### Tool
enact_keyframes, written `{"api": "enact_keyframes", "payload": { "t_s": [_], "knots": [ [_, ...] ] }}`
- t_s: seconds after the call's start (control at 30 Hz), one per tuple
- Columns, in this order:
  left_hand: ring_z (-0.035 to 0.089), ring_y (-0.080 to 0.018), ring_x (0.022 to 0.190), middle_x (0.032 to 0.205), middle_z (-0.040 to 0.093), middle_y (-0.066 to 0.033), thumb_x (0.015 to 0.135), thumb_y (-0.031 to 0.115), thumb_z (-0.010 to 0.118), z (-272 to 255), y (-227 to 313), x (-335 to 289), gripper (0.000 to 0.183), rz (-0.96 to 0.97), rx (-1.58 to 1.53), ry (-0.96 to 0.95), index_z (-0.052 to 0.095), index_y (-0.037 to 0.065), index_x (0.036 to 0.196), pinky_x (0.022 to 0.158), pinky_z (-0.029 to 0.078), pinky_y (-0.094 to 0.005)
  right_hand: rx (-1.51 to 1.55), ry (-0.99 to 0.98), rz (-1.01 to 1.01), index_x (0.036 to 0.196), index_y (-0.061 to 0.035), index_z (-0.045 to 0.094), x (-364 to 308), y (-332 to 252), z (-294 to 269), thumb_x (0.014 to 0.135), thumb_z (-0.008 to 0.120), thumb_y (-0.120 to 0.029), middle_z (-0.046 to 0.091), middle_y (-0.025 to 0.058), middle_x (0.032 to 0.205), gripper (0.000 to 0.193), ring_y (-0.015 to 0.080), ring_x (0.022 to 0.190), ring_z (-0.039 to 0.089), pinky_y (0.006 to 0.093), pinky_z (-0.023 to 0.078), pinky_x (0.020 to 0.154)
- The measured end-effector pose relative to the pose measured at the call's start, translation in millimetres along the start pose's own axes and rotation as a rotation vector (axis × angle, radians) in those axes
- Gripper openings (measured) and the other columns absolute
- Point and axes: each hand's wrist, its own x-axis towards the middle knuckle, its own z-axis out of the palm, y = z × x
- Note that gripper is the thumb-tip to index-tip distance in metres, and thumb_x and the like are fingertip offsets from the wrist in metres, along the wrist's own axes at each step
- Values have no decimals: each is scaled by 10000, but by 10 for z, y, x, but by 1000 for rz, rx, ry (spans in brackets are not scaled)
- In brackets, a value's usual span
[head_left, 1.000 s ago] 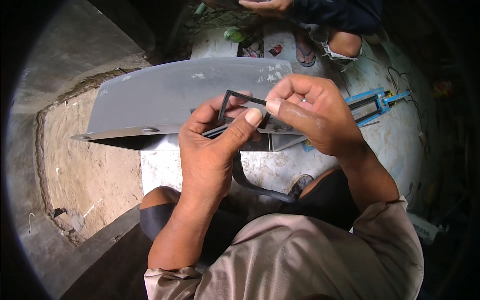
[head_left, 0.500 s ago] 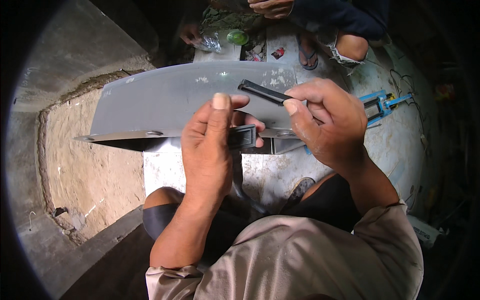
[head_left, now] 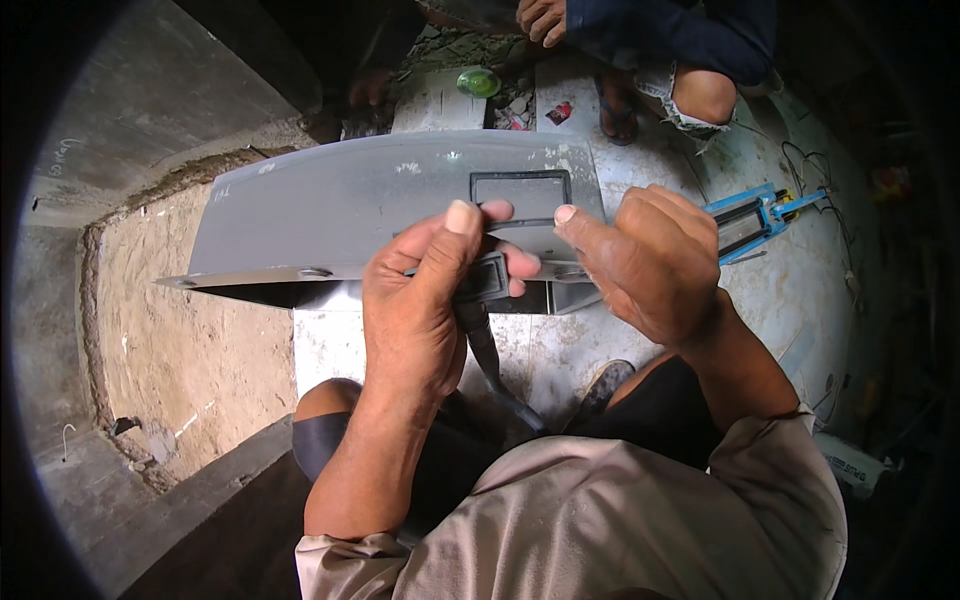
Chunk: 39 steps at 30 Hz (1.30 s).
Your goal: The person assembles an overflow pipe and fittings onto a metal sink with an assistant. They then turn the sink over, work inside the basin using a screwdriver, and unpack plumbing parts from a cardboard box.
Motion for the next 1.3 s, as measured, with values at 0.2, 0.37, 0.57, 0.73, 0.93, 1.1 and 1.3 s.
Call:
{"api": "enact_keyframes", "payload": {
  "t_s": [0.2, 0.37, 0.57, 0.73, 0.93, 1.1, 1.3],
  "knots": [
    [676, -265, 942, 1016, 666, -165, 915, 51, 661, -146, -54, 49, 339, 83, -18, -245, 555, 15, 1235, 760, 546, -392, 273, 234, 458, 1064, -18, 683, 48, -114, 45, 879, 740, -4, 564, -2, 735, 194, 103, 589, 497, 241, 418, 562],
    [700, -331, 998, 1089, 658, -236, 906, -17, 649, -146, 41, 45, 369, 50, -130, -185, 543, 3, 1260, 806, 590, -398, 945, 350, 888, 1094, 25, 643, 124, -91, -47, 985, 657, -65, 571, -53, 795, 143, -3, 701, 481, 151, 370, 639],
    [723, -305, 911, 1191, 653, -280, 980, 102, 666, -154, 261, 49, 472, 427, 83, -126, 489, 20, 1410, 776, 632, -390, 1327, 367, 942, 1066, 17, 620, 157, -83, -124, 989, 613, -90, 470, -56, 714, 132, 5, 541, 315, 199, 224, 500],
    [543, -166, 656, 866, 539, -71, 1039, 214, 591, -136, 296, 34, 417, 170, 46, -203, 451, 66, 1403, 564, 418, -265, 1495, 252, 1022, 1009, 3, 621, 171, -73, -81, 977, 624, -78, 494, -55, 710, 87, 2, 546, 339, 194, 229, 495],
    [539, -226, 730, 946, 603, -201, 724, 99, 536, -96, 106, 87, 699, -17, 3, -191, 395, 67, 1408, 694, 477, -369, 1273, 129, 1070, 931, -9, 657, 231, -103, 108, 954, 662, -76, 520, -79, 706, 71, -17, 586, 371, 181, 253, 520],
    [543, -227, 758, 946, 596, -212, 770, 151, 503, -103, 32, 103, 625, -53, -53, -268, 403, 83, 1384, 699, 469, -374, 1100, -7, 1023, 921, -3, 649, 223, -47, 139, 942, 651, -57, 532, -64, 726, 58, -10, 622, 407, 193, 294, 545],
    [543, -221, 766, 1012, 592, -198, 898, 247, 475, -90, -15, 99, 490, -90, -66, -275, 405, 87, 1356, 688, 457, -376, 968, -33, 945, 894, 27, 659, 226, -24, 161, 909, 674, -54, 600, -11, 738, 84, 16, 668, 489, 223, 384, 566]
  ]
}}
